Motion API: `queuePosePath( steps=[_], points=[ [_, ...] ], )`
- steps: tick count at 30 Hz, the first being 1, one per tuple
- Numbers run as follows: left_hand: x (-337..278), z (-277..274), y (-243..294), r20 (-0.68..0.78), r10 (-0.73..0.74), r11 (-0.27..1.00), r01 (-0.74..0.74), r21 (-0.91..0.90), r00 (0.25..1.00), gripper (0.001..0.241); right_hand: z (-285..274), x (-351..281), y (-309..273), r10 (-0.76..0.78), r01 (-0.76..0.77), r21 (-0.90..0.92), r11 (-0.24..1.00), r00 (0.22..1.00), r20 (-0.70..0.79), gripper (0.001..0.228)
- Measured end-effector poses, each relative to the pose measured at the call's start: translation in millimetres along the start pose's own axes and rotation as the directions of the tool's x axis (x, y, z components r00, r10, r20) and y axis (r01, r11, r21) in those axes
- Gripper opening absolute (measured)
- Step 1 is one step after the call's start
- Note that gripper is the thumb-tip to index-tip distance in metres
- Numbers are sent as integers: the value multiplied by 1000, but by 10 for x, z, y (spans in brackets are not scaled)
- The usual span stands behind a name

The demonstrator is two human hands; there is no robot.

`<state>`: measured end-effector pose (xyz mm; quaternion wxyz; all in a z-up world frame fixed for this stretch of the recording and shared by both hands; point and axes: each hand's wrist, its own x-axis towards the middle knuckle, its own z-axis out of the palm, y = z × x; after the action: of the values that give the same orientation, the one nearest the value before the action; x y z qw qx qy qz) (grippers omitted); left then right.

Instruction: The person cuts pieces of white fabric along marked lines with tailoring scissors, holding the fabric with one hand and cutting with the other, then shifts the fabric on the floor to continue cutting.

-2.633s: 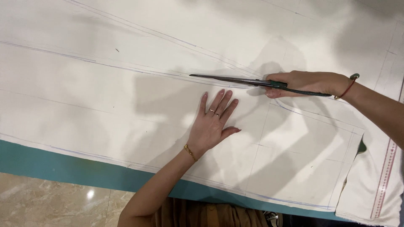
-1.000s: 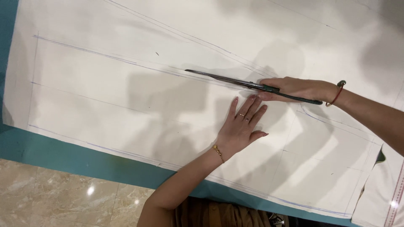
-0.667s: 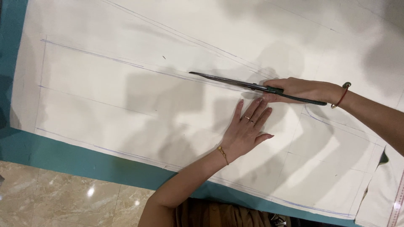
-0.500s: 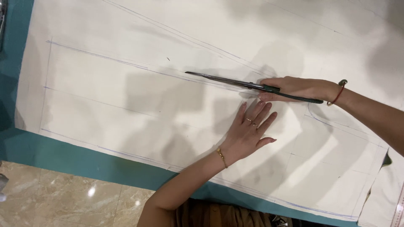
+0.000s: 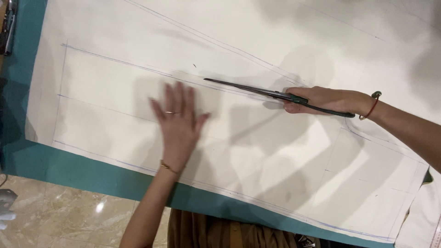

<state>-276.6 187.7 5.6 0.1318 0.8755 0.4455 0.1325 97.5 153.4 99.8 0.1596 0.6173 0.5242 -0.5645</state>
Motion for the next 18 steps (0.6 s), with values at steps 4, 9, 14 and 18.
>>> queuePosePath(
  steps=[4,9,14,18],
  points=[
    [23,-180,-474,-7,-140,984,140,108,990,77,32,13,-5,15,-15,-39,999,1000,-8,59],
    [114,-402,-739,8,-278,956,276,99,960,76,4,-50,-101,83,-85,-47,995,995,-48,64],
    [167,-422,-829,-18,-309,951,309,-5,951,80,-30,-12,-201,53,-54,-30,998,998,-31,65],
    [157,-368,-852,-45,-312,950,311,-21,949,81,-32,130,-276,56,-56,-97,994,998,0,62]
  ],
)
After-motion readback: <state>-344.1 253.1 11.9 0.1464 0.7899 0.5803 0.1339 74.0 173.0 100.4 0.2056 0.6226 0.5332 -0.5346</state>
